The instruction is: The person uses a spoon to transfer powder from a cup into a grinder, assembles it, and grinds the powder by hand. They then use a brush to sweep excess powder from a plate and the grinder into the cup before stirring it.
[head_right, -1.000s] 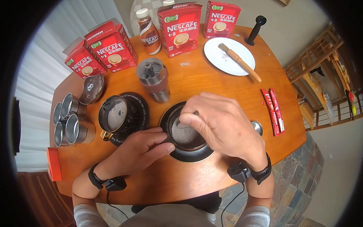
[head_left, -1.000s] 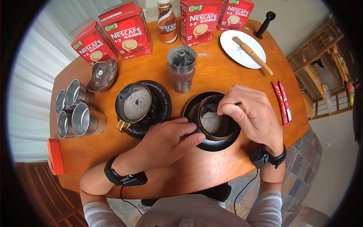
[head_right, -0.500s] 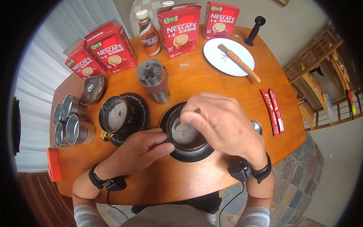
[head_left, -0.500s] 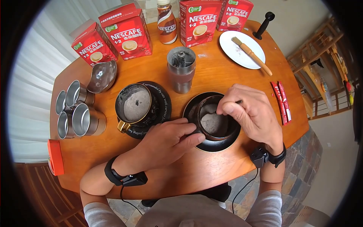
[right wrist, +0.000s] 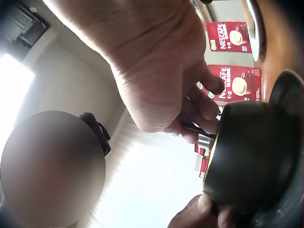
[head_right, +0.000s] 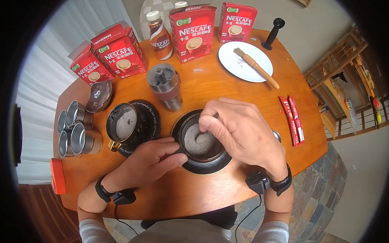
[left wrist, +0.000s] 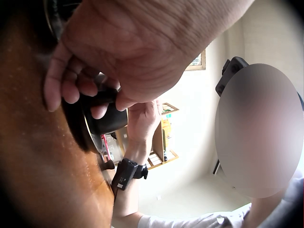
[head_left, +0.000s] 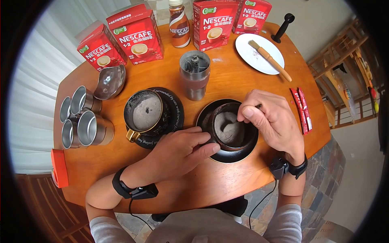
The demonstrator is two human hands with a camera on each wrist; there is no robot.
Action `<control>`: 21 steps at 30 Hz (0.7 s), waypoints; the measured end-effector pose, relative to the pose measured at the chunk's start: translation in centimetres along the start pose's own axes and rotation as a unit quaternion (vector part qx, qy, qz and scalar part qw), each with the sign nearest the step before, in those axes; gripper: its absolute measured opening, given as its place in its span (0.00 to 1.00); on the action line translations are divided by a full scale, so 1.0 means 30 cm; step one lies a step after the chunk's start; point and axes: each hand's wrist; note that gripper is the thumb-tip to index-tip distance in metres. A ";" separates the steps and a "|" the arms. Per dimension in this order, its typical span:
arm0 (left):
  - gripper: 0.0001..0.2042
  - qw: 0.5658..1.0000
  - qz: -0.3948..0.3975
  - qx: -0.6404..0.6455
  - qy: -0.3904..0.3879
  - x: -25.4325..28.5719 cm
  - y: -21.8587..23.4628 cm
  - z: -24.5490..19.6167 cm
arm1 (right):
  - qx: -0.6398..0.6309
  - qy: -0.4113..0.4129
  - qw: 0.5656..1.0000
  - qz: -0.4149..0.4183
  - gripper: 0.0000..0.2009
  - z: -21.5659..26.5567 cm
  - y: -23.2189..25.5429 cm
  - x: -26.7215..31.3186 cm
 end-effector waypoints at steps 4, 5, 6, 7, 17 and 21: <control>0.15 1.000 0.000 0.007 -0.002 0.000 -0.003 0.004 | -0.019 -0.012 0.999 0.041 0.15 0.005 0.000 0.006; 0.15 1.000 0.001 0.010 0.000 0.000 -0.003 0.003 | -0.020 -0.013 0.999 0.045 0.15 0.010 0.000 0.004; 0.15 1.000 0.000 0.006 -0.003 0.000 -0.003 0.005 | -0.022 -0.014 0.998 0.051 0.15 0.013 -0.001 0.003; 0.15 1.000 -0.002 0.003 -0.007 0.000 -0.004 0.008 | -0.023 -0.009 0.999 0.029 0.15 0.010 -0.003 0.001; 0.16 1.000 -0.003 -0.001 -0.010 -0.001 -0.003 0.007 | -0.022 -0.021 0.999 0.035 0.15 0.005 -0.005 0.005; 0.16 1.000 0.001 0.003 -0.004 -0.001 -0.003 0.012 | -0.036 -0.021 0.999 0.028 0.15 0.004 -0.010 0.006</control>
Point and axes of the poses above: each hand's wrist, its own x-axis away from the middle knuckle, its own y-axis out of the back of the hand, z = x × y, and after that the axes turned 6 degrees about z, right-handed
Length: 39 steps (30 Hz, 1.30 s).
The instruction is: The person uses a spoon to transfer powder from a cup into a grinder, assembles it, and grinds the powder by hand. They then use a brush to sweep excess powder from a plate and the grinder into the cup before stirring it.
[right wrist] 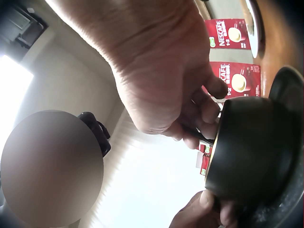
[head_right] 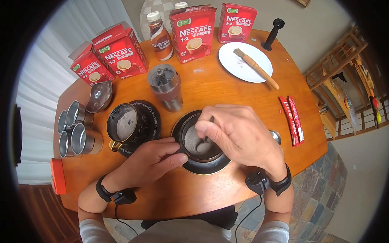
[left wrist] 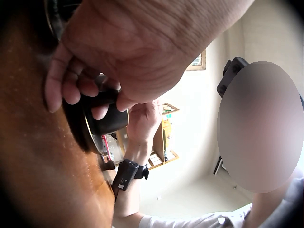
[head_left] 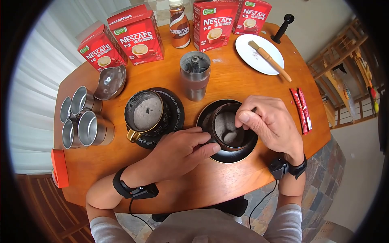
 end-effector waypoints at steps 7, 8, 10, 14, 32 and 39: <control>0.15 1.000 -0.001 -0.004 -0.005 0.001 0.001 0.000 | 0.009 0.006 1.000 -0.018 0.15 -0.002 -0.001 -0.004; 0.15 1.000 -0.001 -0.006 -0.007 0.001 0.001 0.001 | 0.006 0.011 1.000 -0.008 0.15 -0.006 -0.004 -0.002; 0.15 1.000 -0.004 0.001 -0.006 0.000 -0.003 0.003 | 0.001 0.020 1.000 -0.005 0.16 -0.008 -0.006 0.001; 0.15 1.000 0.001 0.002 0.001 0.000 0.001 -0.001 | 0.026 0.055 0.997 -0.053 0.16 -0.023 -0.013 -0.009; 0.15 1.000 0.002 0.001 -0.003 0.000 0.003 -0.002 | 0.042 0.053 0.995 -0.067 0.14 -0.025 -0.014 -0.011; 0.15 1.000 0.004 0.002 -0.001 -0.001 0.004 -0.004 | 0.027 0.050 0.997 -0.049 0.10 -0.003 -0.013 -0.015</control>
Point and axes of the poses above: each hand's wrist, its own x-axis away from the middle knuckle, its own y-axis out of the back of the hand, z = x × y, and after that the axes turned 6 degrees about z, right-handed
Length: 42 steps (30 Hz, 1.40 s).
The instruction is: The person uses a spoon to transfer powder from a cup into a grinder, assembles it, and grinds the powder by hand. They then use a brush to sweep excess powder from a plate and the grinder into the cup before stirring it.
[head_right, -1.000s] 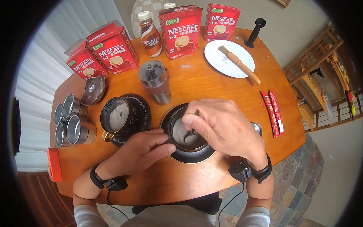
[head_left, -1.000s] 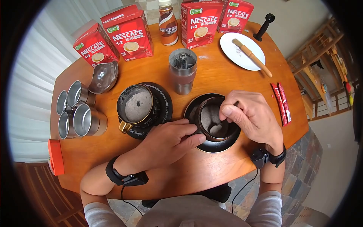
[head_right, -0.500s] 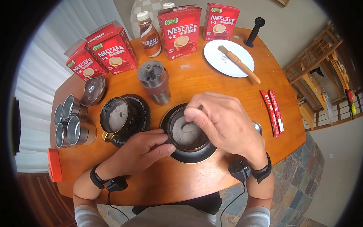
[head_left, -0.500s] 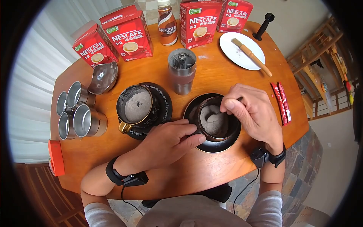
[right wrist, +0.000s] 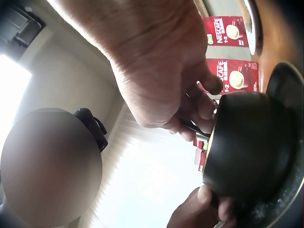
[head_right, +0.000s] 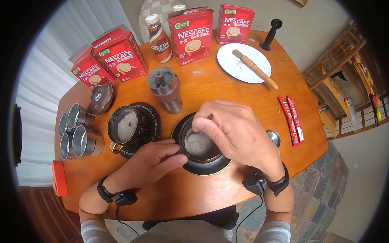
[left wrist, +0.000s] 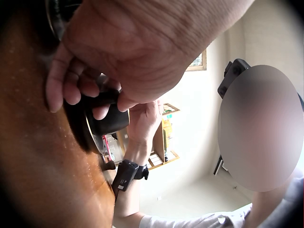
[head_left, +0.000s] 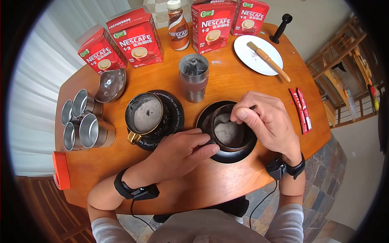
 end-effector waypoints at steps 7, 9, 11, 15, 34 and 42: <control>0.15 1.000 -0.004 -0.003 0.000 0.001 -0.003 0.004 | -0.012 -0.008 1.000 0.027 0.08 -0.003 0.003 0.002; 0.15 1.000 -0.002 -0.001 0.001 0.000 -0.003 0.003 | 0.008 0.008 1.000 -0.010 0.08 -0.013 -0.012 -0.003; 0.15 1.000 0.000 0.002 0.001 0.000 -0.001 0.001 | -0.008 0.010 1.000 0.005 0.09 -0.022 -0.008 0.001; 0.15 1.000 0.002 -0.003 0.003 0.000 0.001 -0.002 | -0.038 0.012 0.998 0.038 0.09 -0.023 -0.001 0.009; 0.15 1.000 0.001 0.000 0.001 0.001 -0.003 0.004 | -0.008 0.019 1.000 0.021 0.09 -0.021 -0.001 0.002; 0.15 1.000 0.005 0.001 0.002 0.001 0.000 0.003 | -0.013 0.009 0.999 0.028 0.09 -0.025 0.000 0.005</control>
Point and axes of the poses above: each hand's wrist, its own x-axis away from the middle knuckle, its own y-axis out of the back of the hand, z = x × y, and after that the axes turned 6 degrees about z, right-handed
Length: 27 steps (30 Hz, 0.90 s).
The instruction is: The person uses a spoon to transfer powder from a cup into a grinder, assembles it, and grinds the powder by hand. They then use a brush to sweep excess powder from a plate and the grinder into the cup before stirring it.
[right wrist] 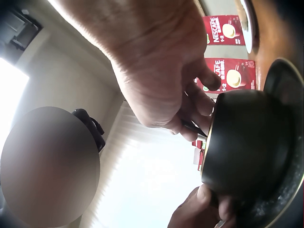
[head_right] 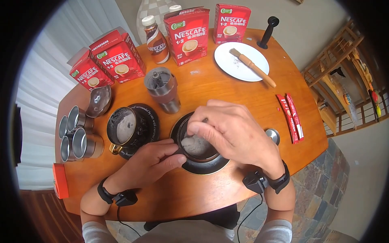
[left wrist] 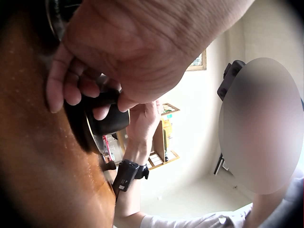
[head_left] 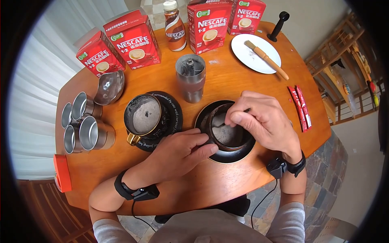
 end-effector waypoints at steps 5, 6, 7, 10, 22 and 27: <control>0.15 1.000 0.000 0.003 -0.001 -0.001 -0.001 0.003 | 0.002 0.001 1.000 -0.022 0.09 -0.004 -0.004 -0.002; 0.15 1.000 0.001 0.002 0.000 -0.001 -0.001 0.002 | 0.014 0.005 0.999 -0.034 0.08 -0.007 -0.005 -0.004; 0.15 1.000 0.001 0.000 0.001 0.000 0.000 0.001 | 0.009 -0.002 1.000 -0.023 0.08 -0.005 -0.003 -0.004; 0.15 1.000 0.000 0.006 -0.003 -0.001 -0.002 0.002 | -0.004 -0.009 1.000 0.001 0.09 0.005 0.002 -0.002; 0.15 1.000 0.007 0.010 0.000 -0.002 0.002 0.005 | -0.003 -0.005 1.000 0.003 0.08 0.011 -0.004 -0.002; 0.15 1.000 0.008 0.008 0.000 -0.003 0.001 0.006 | -0.018 -0.014 1.000 0.008 0.08 0.010 -0.003 0.000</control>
Point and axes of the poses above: each hand's wrist, its own x-axis away from the middle knuckle, its own y-axis out of the back of the hand, z = x × y, and after that the axes turned 6 degrees about z, right-handed
